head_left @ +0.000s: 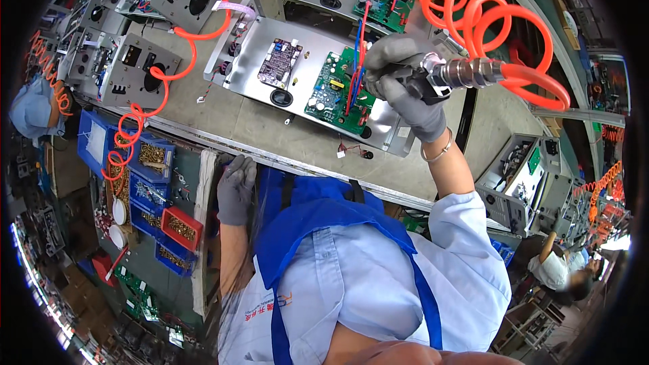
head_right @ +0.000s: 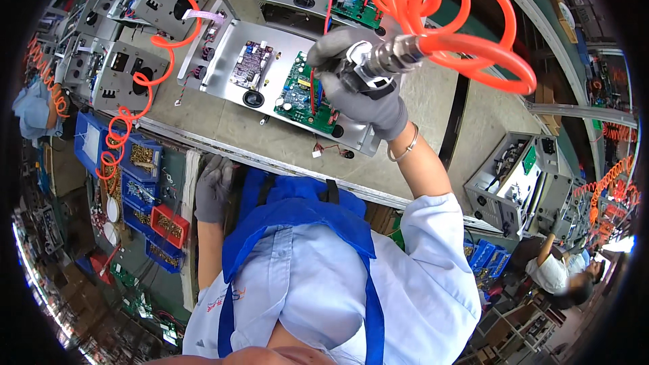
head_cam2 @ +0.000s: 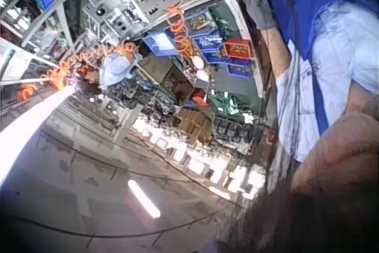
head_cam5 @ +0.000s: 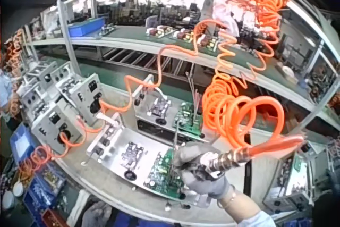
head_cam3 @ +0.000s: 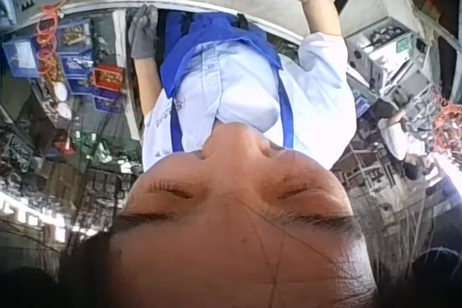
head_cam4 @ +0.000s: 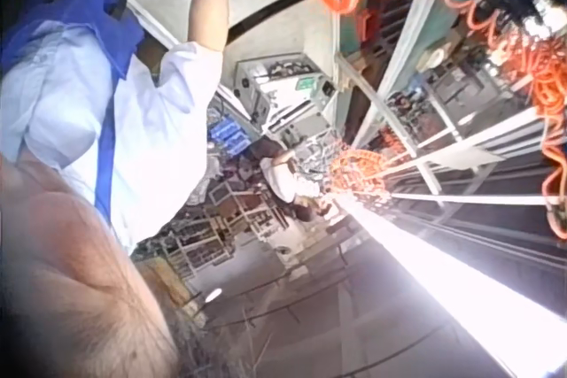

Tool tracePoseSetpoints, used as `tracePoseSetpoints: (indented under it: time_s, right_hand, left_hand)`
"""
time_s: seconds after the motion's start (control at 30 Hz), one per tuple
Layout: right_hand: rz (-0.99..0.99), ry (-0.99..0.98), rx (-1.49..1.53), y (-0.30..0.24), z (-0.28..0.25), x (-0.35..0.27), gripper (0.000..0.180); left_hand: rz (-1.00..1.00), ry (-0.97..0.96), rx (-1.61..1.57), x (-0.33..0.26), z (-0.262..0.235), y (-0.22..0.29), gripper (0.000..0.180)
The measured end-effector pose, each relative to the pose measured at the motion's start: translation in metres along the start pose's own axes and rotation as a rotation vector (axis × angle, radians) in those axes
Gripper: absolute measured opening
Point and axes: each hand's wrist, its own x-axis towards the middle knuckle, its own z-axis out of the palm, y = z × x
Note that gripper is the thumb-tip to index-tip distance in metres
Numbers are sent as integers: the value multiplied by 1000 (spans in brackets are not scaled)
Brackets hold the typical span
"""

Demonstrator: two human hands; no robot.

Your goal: The person assembles electronic components on a workbench, using a pneumatic screwdriver to secure circuit boards and metal casings. They handle various parts including green PCBs, red and blue wires, and small metal fasteners, organizing them into bins and attaching them to the main unit.

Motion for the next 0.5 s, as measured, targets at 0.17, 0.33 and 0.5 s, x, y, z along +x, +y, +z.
tracePoseSetpoints:
  time_s: [0.17, 0.33, 0.5]
  right_hand:
    - [179, 50, 38, -23, -5, 24, 34]
    - [51, 187, -2, -9, 14, 25, 22]
    - [220, -51, 135, 2, -6, 22, 25]
  left_hand:
    - [-7, 17, 47, -5, 12, 4, 46]
    - [51, 49, 74, -16, 20, 8, 46]
    - [46, 77, 48, -16, -6, 9, 47]
